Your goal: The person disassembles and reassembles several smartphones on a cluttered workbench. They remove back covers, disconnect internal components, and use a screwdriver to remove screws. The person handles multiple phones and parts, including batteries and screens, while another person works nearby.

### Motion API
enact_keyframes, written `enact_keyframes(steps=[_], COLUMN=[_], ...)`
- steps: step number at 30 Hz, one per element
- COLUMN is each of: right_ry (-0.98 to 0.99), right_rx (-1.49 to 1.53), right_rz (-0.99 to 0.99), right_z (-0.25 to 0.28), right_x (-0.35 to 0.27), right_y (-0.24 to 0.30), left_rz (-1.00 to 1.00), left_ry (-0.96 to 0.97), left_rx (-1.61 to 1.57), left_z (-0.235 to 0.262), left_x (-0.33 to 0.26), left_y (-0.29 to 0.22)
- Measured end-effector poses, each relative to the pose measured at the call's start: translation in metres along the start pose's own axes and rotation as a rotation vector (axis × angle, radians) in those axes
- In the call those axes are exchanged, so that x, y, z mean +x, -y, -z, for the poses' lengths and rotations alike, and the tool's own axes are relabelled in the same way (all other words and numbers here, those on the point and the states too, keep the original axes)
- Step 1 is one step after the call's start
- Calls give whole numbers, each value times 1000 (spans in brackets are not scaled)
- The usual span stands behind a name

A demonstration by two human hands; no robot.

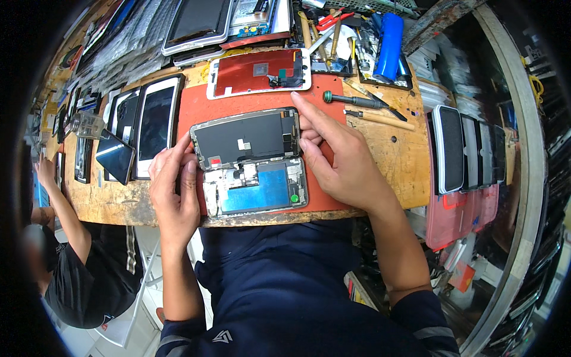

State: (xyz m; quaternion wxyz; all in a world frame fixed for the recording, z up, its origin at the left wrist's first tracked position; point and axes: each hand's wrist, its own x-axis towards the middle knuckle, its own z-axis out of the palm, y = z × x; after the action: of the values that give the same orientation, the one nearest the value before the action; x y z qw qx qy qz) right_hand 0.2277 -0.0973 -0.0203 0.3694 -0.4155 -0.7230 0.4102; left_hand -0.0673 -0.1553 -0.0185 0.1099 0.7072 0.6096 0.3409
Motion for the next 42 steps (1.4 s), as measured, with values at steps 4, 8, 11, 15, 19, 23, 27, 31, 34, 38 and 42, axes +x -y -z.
enact_keyframes(steps=[4, 8, 11, 15, 19, 23, 27, 31, 34, 38, 42], right_ry=[0, 6, 8, 3, -16, -8, 39, 4, -19, -45, -44], right_rx=[-1, 0, 2, -1, 67, 68, -46, -31, -27, 44, -6], right_rz=[6, -16, 3, 10, 27, -7, -53, -34, -66, -80, -37], right_z=[0, 0, 1, 0, -2, 0, 1, -3, -5, -8, -9], right_x=[1, 1, 1, 0, -1, -1, 0, 2, 2, 3, 5], right_y=[1, 4, 4, 1, 1, 8, 14, 12, 10, 7, 6], left_rz=[-18, -11, -7, -12, -12, -59, 68, 97, -17, -9, 13], left_ry=[-11, -5, -1, 3, -30, -104, -206, -245, -79, -14, 10], left_rx=[1, 0, 4, -20, -110, -175, -248, -46, 58, 131, 119], left_z=[-1, 0, 0, 1, 1, 0, -1, 3, -3, -10, -11], left_x=[0, 0, 1, 1, -1, -2, -5, -19, -22, -21, -19], left_y=[0, 0, -1, -1, 2, 4, -8, -34, -50, -63, -67])
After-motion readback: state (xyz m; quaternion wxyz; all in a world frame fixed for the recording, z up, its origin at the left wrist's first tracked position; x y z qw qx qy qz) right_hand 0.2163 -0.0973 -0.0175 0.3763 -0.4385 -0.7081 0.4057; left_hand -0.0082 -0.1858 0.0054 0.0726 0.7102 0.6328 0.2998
